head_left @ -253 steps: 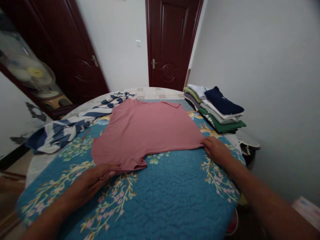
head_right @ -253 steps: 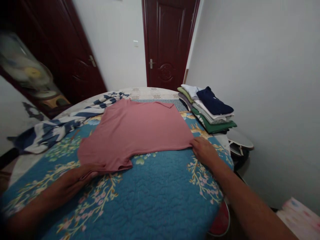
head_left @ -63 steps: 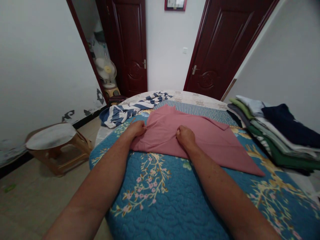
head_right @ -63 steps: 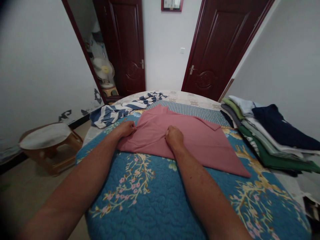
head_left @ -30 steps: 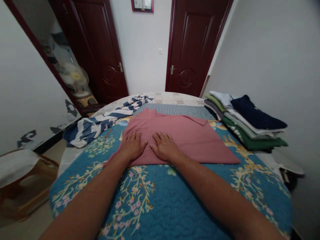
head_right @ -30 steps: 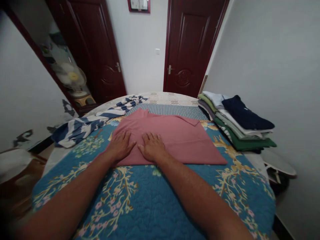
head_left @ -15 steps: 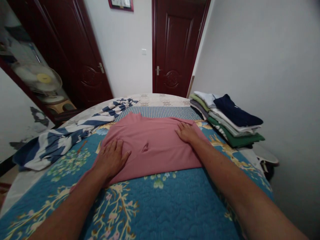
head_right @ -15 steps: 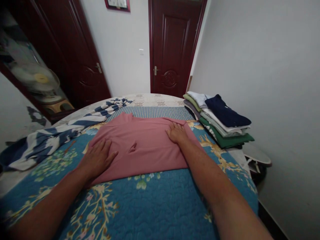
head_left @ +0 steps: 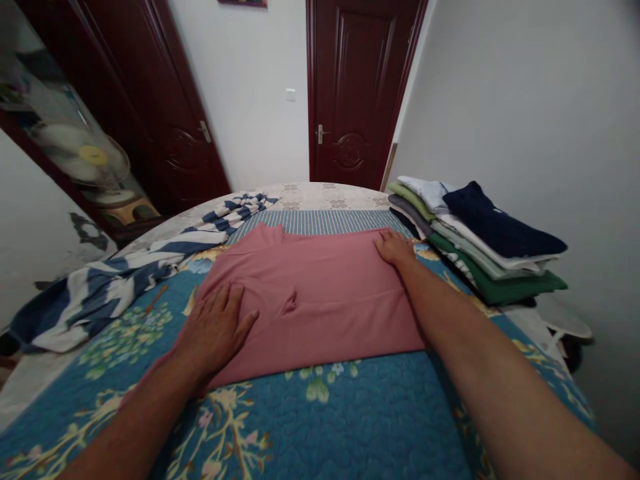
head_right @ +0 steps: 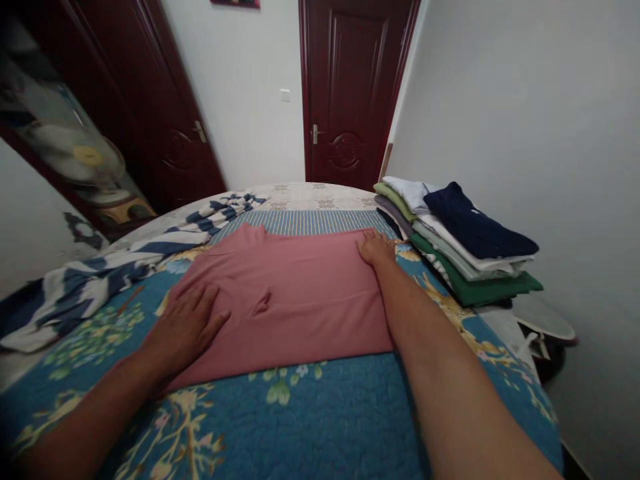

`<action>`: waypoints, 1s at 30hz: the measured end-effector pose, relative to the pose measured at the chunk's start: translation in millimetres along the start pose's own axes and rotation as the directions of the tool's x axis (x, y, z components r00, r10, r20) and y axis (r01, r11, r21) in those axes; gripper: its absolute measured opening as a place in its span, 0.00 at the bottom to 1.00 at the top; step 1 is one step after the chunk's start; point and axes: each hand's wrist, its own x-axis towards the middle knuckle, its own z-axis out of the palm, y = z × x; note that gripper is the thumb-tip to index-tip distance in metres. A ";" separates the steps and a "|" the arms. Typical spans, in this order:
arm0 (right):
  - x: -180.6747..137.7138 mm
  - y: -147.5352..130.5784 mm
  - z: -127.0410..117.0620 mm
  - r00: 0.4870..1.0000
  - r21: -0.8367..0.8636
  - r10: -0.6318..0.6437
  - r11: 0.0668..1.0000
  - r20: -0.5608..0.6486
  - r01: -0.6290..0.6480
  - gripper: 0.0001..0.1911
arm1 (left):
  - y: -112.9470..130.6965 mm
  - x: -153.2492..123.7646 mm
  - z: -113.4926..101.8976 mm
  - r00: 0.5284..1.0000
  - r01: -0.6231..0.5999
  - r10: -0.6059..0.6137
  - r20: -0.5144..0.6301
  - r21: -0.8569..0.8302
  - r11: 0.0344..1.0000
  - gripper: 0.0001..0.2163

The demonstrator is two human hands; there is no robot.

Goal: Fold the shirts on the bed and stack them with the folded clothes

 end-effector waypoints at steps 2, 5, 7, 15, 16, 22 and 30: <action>-3.9 0.5 3.0 0.998 0.004 -0.003 1.000 -0.059 0.003 0.34 | 3.8 -1.5 -6.3 1.000 0.000 0.000 0.025 -0.016 1.000 0.32; -9.7 2.2 7.6 0.970 -0.012 -0.033 0.999 -0.240 0.032 0.32 | 9.7 -3.8 -14.5 0.998 0.008 -0.006 0.067 -0.024 1.000 0.31; -10.4 3.9 9.3 0.953 -0.027 -0.106 0.994 -0.283 0.103 0.29 | 12.7 -5.4 -17.6 0.997 0.017 -0.015 0.078 -0.029 0.999 0.31; 4.8 10.1 14.9 0.987 -0.044 -0.144 0.989 -0.074 0.141 0.30 | 0.8 2.5 -16.8 0.983 0.109 -0.108 0.146 -0.003 0.994 0.37; 7.1 11.1 17.1 0.987 -0.048 -0.143 0.989 -0.069 0.140 0.31 | -4.1 7.1 -16.5 0.979 0.123 -0.122 0.162 0.001 0.992 0.38; 20.9 18.7 29.2 0.991 -0.062 -0.136 0.989 -0.010 0.135 0.35 | -30.4 42.4 -21.1 0.957 0.130 -0.119 0.265 -0.025 0.991 0.38; 28.4 26.4 37.3 0.989 -0.083 -0.146 0.986 -0.001 0.146 0.38 | -42.7 75.7 -33.7 0.970 0.114 -0.104 0.221 -0.037 0.993 0.28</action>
